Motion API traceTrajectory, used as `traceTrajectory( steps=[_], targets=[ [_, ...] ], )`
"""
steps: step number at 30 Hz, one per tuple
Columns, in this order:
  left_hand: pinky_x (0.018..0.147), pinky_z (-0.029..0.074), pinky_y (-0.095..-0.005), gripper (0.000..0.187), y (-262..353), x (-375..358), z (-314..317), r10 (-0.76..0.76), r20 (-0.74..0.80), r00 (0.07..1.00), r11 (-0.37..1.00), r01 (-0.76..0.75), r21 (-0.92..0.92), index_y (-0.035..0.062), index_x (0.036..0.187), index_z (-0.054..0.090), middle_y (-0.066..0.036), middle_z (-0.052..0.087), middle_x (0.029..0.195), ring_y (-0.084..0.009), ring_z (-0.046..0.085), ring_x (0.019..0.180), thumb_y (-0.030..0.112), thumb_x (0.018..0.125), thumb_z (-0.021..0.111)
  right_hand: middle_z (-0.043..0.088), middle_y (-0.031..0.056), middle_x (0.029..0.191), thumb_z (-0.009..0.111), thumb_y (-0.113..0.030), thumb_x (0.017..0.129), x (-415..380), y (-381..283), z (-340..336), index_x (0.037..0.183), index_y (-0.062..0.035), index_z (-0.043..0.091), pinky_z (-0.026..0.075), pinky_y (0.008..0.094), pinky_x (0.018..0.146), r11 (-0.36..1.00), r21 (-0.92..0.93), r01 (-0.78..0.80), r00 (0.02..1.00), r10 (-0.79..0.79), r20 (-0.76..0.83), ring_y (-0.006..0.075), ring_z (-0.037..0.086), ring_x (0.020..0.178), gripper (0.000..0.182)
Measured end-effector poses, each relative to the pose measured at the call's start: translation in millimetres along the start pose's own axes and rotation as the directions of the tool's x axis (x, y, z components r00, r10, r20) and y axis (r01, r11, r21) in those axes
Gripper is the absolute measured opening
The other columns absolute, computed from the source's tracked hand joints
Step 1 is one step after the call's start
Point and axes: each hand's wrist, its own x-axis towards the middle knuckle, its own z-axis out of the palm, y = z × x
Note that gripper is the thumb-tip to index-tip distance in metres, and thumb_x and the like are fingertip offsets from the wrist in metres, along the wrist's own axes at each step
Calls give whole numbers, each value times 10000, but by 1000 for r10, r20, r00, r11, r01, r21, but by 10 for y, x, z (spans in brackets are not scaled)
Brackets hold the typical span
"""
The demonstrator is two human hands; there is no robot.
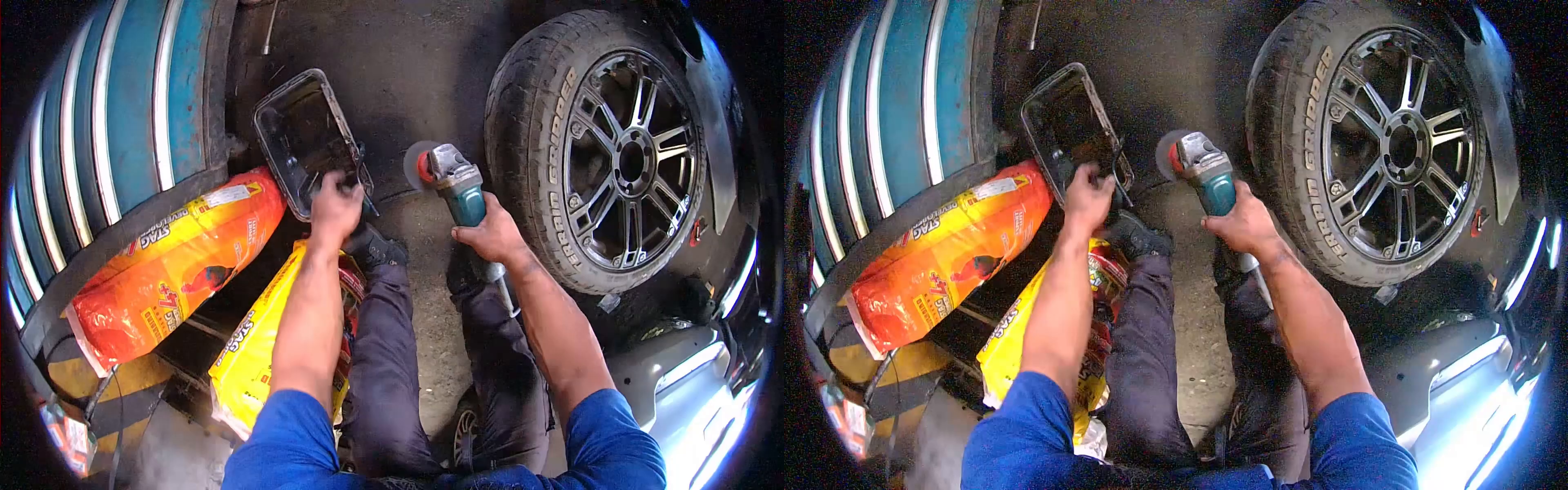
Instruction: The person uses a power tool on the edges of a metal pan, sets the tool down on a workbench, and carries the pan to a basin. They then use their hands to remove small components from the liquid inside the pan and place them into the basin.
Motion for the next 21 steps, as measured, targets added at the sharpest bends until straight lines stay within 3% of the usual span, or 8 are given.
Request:
traceTrajectory(
  steps=[1, 3, 5, 7, 11, 13, 17, 21],
  targets=[
    [861, 550, -386, 403, -34, -232, -13, -88, 3, 996, 988, 88, -126, -6, 1134, 684, -216, 730, 996, -279, 713, 944, 252, 829, 739, 667, 279, 1164, 831, -355, 684, 51, -29, 34, 1340, 20, 477, 505, 442, 974, 1000, -16, -8, 1000, 9, 17, 415, 647, 1114, 834],
    [802, 561, -355, 431, 47, -783, 134, 18, 335, 942, 998, 2, -60, -23, 1102, 692, -179, 736, 958, -216, 706, 878, 276, 808, 791, 671, 276, 1154, 823, -367, 683, 140, -121, 88, 1305, 21, 497, 504, 447, 968, 997, -62, -52, 996, 56, 65, 410, 649, 1112, 802],
    [846, 559, -359, 625, 420, -1258, 427, -149, 589, 794, 928, 318, -194, -69, 1150, 656, -182, 736, 982, -259, 711, 933, 355, 740, 864, 673, 275, 1150, 821, -369, 683, 209, -138, 231, 1290, 23, 505, 502, 449, 968, 995, -87, -54, 996, 60, 64, 408, 650, 1112, 789],
    [810, 557, -335, 624, 407, -1428, 1009, -142, 500, 854, 950, 259, -173, -40, 1174, 652, -152, 738, 960, -202, 694, 887, 319, 722, 890, 672, 277, 1149, 819, -364, 680, 278, -101, 414, 1295, 26, 501, 500, 446, 971, 996, -75, -51, 995, 57, 78, 409, 649, 1113, 795],
    [961, 519, -357, 949, 296, -1228, 1518, -133, 406, 904, 812, 335, -479, -16, 1398, 462, -207, 652, 1251, -310, 649, 1140, 303, 631, 920, 668, 285, 1162, 817, -358, 670, 429, -154, 617, 1314, 28, 484, 506, 438, 967, 998, -65, 2, 992, 6, 128, 411, 649, 1117, 821],
    [979, 508, -354, 960, 278, -1177, 1469, -163, 496, 853, 753, 432, -496, -4, 1412, 447, -192, 633, 1292, -293, 632, 1175, 279, 628, 923, 662, 287, 1178, 817, -352, 666, 471, -212, 668, 1341, 32, 469, 506, 436, 969, 995, -97, -19, 984, 36, 177, 408, 647, 1123, 851],
    [949, 510, -360, 705, 116, -1090, 1538, -82, 441, 894, 785, 331, -524, -26, 1323, 534, -116, 642, 1263, -218, 622, 1151, 143, 731, 878, 646, 283, 1224, 831, -373, 676, 609, -117, 885, 1332, 38, 471, 495, 428, 987, 995, -97, 0, 989, 14, 148, 395, 632, 1161, 854],
    [958, 507, -362, 710, -149, -1031, 1612, -131, 486, 864, 768, 399, -501, -23, 1316, 556, -141, 650, 1257, -232, 628, 1157, 211, 727, 876, 662, 258, 1201, 838, -363, 678, 572, -227, 934, 1332, 37, 486, 503, 415, 980, 998, -48, -52, 982, 60, 177, 374, 649, 1137, 844]
  ],
)
